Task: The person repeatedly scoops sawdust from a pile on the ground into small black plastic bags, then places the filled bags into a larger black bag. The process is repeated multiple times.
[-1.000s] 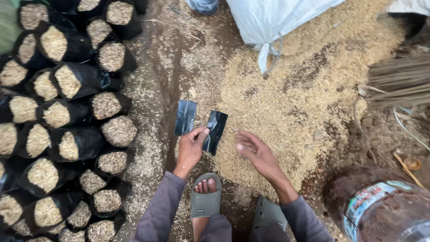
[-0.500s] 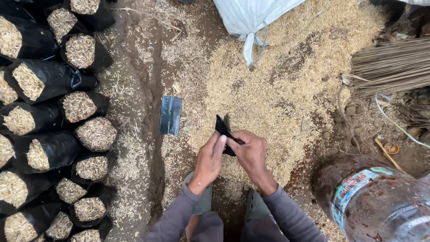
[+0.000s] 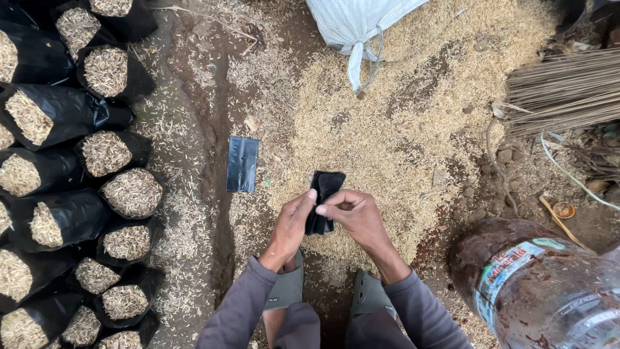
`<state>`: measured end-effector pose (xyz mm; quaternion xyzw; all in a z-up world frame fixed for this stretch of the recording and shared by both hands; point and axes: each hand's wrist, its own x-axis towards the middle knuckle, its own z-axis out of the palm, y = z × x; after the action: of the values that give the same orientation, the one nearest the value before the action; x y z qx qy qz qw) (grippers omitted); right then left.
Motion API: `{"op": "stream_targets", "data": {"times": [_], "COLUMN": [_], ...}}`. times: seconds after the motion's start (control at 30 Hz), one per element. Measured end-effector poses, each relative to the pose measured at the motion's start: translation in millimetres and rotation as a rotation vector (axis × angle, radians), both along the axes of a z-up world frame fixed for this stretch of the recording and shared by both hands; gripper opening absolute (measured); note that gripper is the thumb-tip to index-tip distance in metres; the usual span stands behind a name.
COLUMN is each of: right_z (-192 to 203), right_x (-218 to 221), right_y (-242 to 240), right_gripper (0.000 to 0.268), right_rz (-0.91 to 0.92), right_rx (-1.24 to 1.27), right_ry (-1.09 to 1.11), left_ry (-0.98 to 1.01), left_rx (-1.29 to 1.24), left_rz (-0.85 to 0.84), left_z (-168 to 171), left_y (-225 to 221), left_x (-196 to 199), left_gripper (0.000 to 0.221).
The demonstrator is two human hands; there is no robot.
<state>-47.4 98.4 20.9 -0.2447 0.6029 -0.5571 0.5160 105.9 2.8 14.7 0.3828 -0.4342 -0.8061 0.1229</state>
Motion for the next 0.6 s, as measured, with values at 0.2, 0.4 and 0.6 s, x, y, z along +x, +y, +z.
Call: {"op": "stream_targets", "data": {"times": [0.2,0.4,0.6], "right_z": [-15.5,-29.4,0.3], "right_x": [3.2,-17.5,-0.8], "right_y": [9.5,22.6,12.1], "right_gripper": [0.011,0.012,0.026], "right_rz": [-0.197,-0.389,-0.124], "right_rx": [-0.104,0.035,-0.256], "right_ry": [-0.379,0.228,0.945], "left_ry": [-0.139,-0.222,-0.391], "left_rx": [-0.3,-0.394,-0.355], "left_rz": [-0.032,0.182,0.125], "left_z": [-17.2,-12.6,-12.1], "left_y": [-5.3,-11.5,8.7], "left_x": [5.4,10.1,-1.3], "left_gripper": [0.047,0.044,0.042]}}
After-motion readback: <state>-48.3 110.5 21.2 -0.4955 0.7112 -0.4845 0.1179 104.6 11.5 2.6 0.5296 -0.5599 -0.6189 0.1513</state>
